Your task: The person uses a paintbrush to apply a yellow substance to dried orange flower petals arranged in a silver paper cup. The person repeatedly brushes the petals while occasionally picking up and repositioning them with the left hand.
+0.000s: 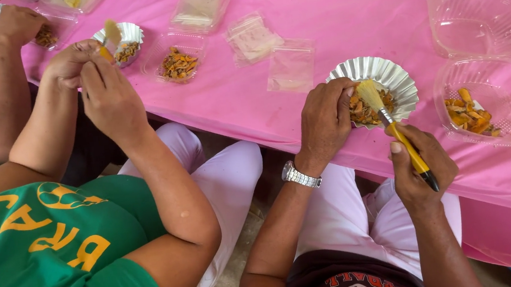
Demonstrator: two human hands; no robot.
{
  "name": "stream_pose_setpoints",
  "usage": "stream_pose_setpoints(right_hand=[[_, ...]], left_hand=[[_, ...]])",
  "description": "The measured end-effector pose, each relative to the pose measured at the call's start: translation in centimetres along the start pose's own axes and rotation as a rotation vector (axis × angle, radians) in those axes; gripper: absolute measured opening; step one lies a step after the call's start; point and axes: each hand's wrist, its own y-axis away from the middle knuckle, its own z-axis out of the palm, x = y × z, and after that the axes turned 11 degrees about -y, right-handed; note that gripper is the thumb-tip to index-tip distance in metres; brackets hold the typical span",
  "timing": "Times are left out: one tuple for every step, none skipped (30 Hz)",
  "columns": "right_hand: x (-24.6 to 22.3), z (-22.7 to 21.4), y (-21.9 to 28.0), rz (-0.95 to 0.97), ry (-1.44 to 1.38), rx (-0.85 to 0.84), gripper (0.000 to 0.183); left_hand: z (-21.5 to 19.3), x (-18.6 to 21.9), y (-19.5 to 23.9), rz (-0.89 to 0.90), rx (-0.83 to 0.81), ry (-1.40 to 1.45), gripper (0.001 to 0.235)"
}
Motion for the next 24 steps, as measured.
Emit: stream_pose_setpoints(right_hand=[[0.2, 0.0, 0.2, 0.020, 0.000, 0.023, 0.032], [0.3, 0.0, 0.4, 0.040, -0.002, 0.045, 0.037], [0.5, 0.1, 0.5, 0.038, -0.006, 0.044, 0.037], [0.6, 0.2, 0.5, 0.046, -0.053, 0.062, 0.038], [0.8, 0.2, 0.6, 0.055, -0.100, 0.079, 0.040], [0.9, 0.3, 0.6, 0.054, -0.104, 0.076, 0.040], [0.9, 0.2, 0.7, 0.043, -0.073, 0.075, 0.040], [1.0, 0.1, 0.8, 0.034, -0.040, 0.073, 0.040], [0.9, 0.2, 0.9, 0.034, -0.041, 0.070, 0.040], [0.9, 0.2, 0.8, 0.047, -0.053, 0.071, 0.040], [0.9, 0.2, 0.7, 0.060, -0.065, 0.072, 0.041], [1.0, 0.3, 0.8, 0.059, -0.061, 0.074, 0.041], [1.1, 0.3, 0.9, 0.079, -0.078, 0.078, 0.040], [1.1, 0.2, 1.0, 0.097, -0.087, 0.088, 0.040], [1.2, 0.5, 0.8, 0.095, -0.076, 0.094, 0.040], [1.4, 0.4, 0.7, 0.085, -0.171, 0.132, 0.035], [1.6, 0.2, 0.6, 0.074, -0.266, 0.169, 0.031], [1.3, -0.2, 0.3, 0.074, -0.231, 0.186, 0.031], [1.1, -0.7, 0.1, 0.071, -0.221, 0.240, 0.031], [0.8, -1.1, 0.0, 0.070, -0.208, 0.295, 0.031], [0.6, -2.1, -0.5, 0.073, -0.172, 0.314, 0.031], [0.4, -2.9, -0.9, 0.057, -0.138, 0.357, 0.031], [0.1, -3.8, -1.2, 0.040, -0.103, 0.399, 0.032], [0.8, -5.0, -1.2, 0.043, -0.072, 0.414, 0.032]], left_hand=[[0.0, 0.1, 0.0, 0.000, -0.001, 0.005, 0.019], [-0.1, 0.1, -0.1, -0.001, -0.001, 0.009, 0.018], [0.0, 0.0, 0.0, -0.002, 0.002, 0.006, 0.018], [0.1, -0.1, 0.1, 0.000, 0.012, -0.003, 0.019], [0.2, -0.1, 0.2, 0.003, 0.022, -0.013, 0.021], [0.3, -0.2, 0.2, 0.001, 0.025, -0.016, 0.021], [0.3, -0.3, 0.2, 0.007, 0.040, -0.012, 0.020], [0.4, -0.2, 0.3, 0.013, 0.052, -0.005, 0.019], [0.3, -0.2, 0.4, 0.010, 0.054, -0.006, 0.019], [0.2, -0.2, 0.3, 0.012, 0.053, -0.001, 0.020], [0.2, -0.1, 0.2, 0.014, 0.053, 0.004, 0.022], [0.0, -0.1, 0.1, 0.017, 0.052, 0.009, 0.022], [-0.1, -0.1, 0.0, 0.009, 0.048, 0.014, 0.024], [0.0, 0.1, -0.1, 0.006, 0.042, 0.026, 0.026], [0.1, -0.4, -0.2, 0.014, 0.039, 0.037, 0.026], [0.6, -0.7, -0.4, 0.030, 0.109, 0.029, 0.016], [1.4, -0.9, -0.6, 0.045, 0.179, 0.023, 0.008], [0.5, -0.1, -1.0, 0.058, 0.163, 0.055, 0.008], [-0.2, 0.5, -1.5, 0.060, 0.132, 0.044, 0.008], [-0.8, 1.1, -1.9, 0.063, 0.097, 0.033, 0.007], [-0.9, 2.1, -2.6, 0.076, 0.077, 0.066, 0.007], [-1.1, 3.0, -3.2, 0.095, 0.038, 0.058, 0.006], [-1.3, 3.8, -3.7, 0.114, -0.001, 0.049, 0.006], [-0.7, 4.5, -4.1, 0.127, -0.019, 0.076, 0.006]])
